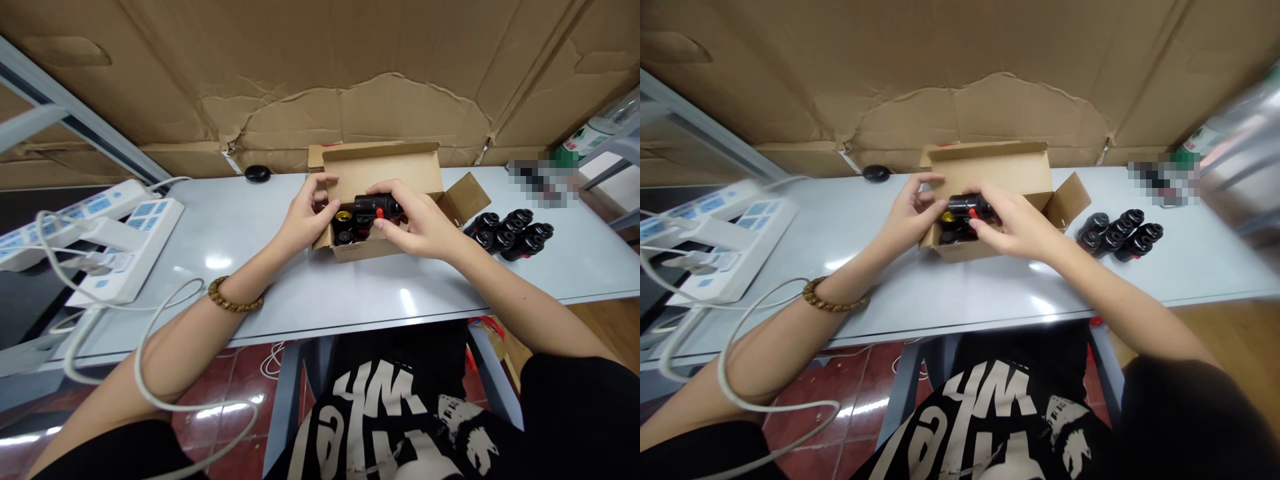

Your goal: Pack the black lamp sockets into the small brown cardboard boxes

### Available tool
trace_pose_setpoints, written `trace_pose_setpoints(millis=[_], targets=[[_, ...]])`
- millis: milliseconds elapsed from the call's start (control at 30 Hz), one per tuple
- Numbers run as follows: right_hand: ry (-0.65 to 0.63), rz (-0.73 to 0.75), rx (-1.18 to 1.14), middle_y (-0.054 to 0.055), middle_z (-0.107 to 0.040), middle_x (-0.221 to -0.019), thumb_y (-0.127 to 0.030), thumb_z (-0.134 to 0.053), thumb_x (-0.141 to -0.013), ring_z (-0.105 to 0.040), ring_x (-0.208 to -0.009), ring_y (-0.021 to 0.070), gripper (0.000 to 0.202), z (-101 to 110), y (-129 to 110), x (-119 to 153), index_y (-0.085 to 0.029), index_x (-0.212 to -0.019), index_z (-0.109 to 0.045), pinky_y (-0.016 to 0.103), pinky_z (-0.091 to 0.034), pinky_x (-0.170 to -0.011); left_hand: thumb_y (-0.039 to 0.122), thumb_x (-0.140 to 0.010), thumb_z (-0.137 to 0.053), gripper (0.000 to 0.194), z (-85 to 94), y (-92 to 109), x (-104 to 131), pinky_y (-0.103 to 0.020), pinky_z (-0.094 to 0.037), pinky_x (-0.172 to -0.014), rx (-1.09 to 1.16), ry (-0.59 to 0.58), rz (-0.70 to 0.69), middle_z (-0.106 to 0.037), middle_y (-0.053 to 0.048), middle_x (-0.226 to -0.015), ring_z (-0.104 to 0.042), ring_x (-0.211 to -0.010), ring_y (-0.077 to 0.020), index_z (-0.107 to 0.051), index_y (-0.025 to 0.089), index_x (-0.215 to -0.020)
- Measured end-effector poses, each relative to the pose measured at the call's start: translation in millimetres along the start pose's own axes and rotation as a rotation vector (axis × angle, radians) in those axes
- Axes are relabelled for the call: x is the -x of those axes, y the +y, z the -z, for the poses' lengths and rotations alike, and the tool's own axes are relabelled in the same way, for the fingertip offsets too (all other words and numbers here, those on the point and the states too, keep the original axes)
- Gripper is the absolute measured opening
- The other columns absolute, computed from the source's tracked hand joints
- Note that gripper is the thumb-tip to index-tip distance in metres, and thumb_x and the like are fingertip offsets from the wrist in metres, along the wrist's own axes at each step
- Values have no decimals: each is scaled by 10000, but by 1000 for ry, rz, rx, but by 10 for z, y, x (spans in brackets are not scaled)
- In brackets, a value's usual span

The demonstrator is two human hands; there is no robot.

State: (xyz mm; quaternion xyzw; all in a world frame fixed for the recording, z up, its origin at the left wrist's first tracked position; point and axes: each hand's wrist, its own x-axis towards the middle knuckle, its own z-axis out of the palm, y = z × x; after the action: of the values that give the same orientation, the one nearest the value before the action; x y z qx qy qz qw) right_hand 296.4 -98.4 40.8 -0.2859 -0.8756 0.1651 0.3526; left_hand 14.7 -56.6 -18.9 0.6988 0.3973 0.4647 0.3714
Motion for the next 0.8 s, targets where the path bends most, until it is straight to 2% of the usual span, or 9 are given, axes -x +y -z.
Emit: trace_pose_setpoints(millis=[267, 467, 567, 667, 800], targets=[[-7, 54, -1, 117, -833, -1270, -339, -615, -1071, -737, -928, 248, 388, -17, 28, 6, -237, -1440, -673, 385, -632, -776, 452, -1021, -774, 507, 10, 4, -1, -348, -557, -741, -33, -3, -13, -792, -4, -968, -721, -777, -203, -560, 291, -1452], [10, 6, -7, 119, -841, -1249, -546, -605, -1143, -754, -942, 261, 422, 3, 1, 3, -238, -1419, -691, 385, -626, -783, 455, -1023, -773, 507, 2, 18, 0, -341, -575, -745, -11, 5, -9, -803, -4, -967, -757, -801, -202, -560, 285, -1451], [36, 43, 3, 123, -853, -1229, -519, -566, -1165, -787, -1022, 285, 387, 4, 8, -2, -226, -1363, -724, 419, -643, -874, 452, -1014, -796, 509, 5, 48, 1, -336, -572, -724, -31, 6, -19, -761, 21, -869, -733, -756, -197, -571, 270, -1432], [51, 74, -12, 130, -859, -1238, -469, -559, -1167, -800, -1080, 302, 360, -5, 6, -5, -215, -1347, -740, 455, -651, -956, 454, -1013, -798, 518, 5, 52, 1, -336, -571, -723, -24, 3, -20, -802, -2, -935, -739, -762, -196, -564, 263, -1434], [51, -6, -11, 141, -847, -1313, -520, -640, -1127, -786, -1057, 309, 408, -19, -7, -3, -235, -1412, -705, 473, -665, -940, 498, -1031, -786, 537, 3, 17, 0, -343, -573, -745, 3, -9, -8, -830, -30, -1037, -777, -836, -216, -552, 285, -1464]])
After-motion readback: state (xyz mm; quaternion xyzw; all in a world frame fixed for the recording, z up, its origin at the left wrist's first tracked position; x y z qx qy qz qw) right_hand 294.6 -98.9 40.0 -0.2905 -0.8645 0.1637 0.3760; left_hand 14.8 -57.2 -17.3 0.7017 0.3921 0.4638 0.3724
